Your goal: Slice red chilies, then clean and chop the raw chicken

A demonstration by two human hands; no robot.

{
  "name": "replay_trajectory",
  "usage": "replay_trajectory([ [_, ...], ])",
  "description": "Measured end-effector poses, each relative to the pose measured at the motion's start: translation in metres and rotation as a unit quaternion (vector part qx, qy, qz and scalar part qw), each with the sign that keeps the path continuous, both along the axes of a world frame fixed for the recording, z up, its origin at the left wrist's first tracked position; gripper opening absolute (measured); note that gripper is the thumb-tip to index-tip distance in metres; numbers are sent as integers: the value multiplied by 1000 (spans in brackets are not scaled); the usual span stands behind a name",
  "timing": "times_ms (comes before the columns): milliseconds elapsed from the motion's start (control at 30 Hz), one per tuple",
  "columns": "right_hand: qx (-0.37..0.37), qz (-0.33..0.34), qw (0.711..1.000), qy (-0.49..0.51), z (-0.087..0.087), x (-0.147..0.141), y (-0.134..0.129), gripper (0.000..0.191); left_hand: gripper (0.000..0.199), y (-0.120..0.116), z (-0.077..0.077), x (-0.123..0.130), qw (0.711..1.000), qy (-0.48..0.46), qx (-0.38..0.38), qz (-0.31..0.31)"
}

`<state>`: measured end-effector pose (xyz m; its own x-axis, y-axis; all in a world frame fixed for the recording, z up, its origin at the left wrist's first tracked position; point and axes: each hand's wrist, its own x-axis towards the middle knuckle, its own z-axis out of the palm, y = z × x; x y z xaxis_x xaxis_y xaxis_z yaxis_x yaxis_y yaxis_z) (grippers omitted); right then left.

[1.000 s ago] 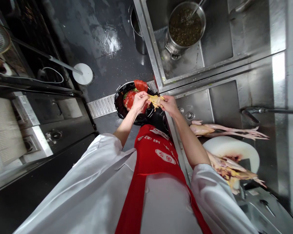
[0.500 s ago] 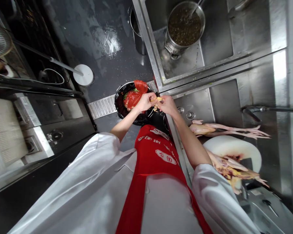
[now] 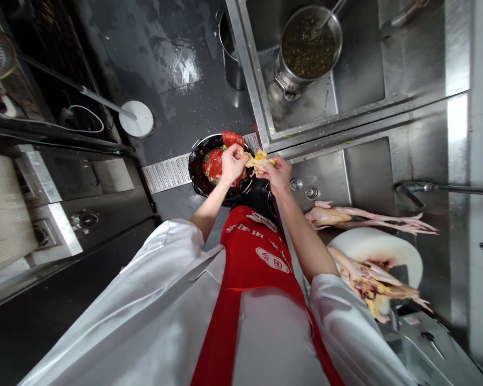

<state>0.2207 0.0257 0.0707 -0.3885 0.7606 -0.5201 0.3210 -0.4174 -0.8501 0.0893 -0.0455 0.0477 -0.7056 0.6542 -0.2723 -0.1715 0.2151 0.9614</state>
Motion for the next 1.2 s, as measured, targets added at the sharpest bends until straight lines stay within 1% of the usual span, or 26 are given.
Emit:
replay_trajectory([
  [67, -13, -12, 1000, 25, 2, 1, 0, 33, 17, 0, 3, -4, 1000, -3, 5, 19],
  [133, -23, -12, 998, 51, 4, 2, 1, 34, 12, 1, 5, -6, 1000, -22, 15, -4],
  [200, -35, -14, 997, 69, 5, 2, 4, 35, 4, 1, 4, -6, 997, -62, 27, -27],
  [233, -43, -17, 996, 73, 5, 2, 5, 36, 6, 1, 1, -7, 996, -84, 30, -24],
  [267, -52, -20, 996, 76, 5, 2, 7, 38, 13, 0, -4, -9, 994, -101, 30, -8],
  [367, -72, -26, 994, 84, 0, 4, 11, 39, 32, -7, -23, -19, 993, -105, -2, 59],
  [400, -74, -25, 993, 89, -2, 5, 11, 39, 35, -11, -30, -23, 993, -95, -22, 61],
  [433, -74, -26, 992, 94, -5, 5, 11, 39, 37, -15, -36, -26, 994, -82, -45, 48],
  [500, -73, -27, 992, 99, -10, 5, 9, 39, 36, -22, -42, -30, 995, -46, -83, -3],
  [567, -67, -27, 993, 96, -14, 3, 5, 37, 28, -27, -41, -27, 996, -1, -89, -33],
  [633, -56, -18, 994, 88, -17, 1, 1, 34, 24, -29, -32, -21, 997, 9, -70, -39],
  [700, -44, 0, 996, 79, -17, -2, -3, 31, 25, -28, -20, -13, 996, -47, -56, -57],
  [767, -39, 9, 997, 67, -17, -4, -7, 29, 23, -27, -11, -6, 986, -133, -51, -83],
  [800, -42, 10, 997, 61, -17, -5, -9, 28, 21, -27, -9, -3, 981, -169, -49, -87],
  [900, -66, -2, 996, 52, -16, -8, -13, 28, 14, -25, -8, 3, 969, -240, -25, -59],
  [1033, -118, -35, 990, 67, -15, -11, -19, 25, 10, -22, -10, 10, 956, -291, 40, -26],
  [1133, -172, -39, 980, 87, -17, -13, -20, 23, 6, -22, -12, 15, 955, -287, 74, -34],
  [1200, -185, -39, 978, 84, -19, -13, -19, 23, 3, -23, -14, 16, 961, -259, 79, -54],
])
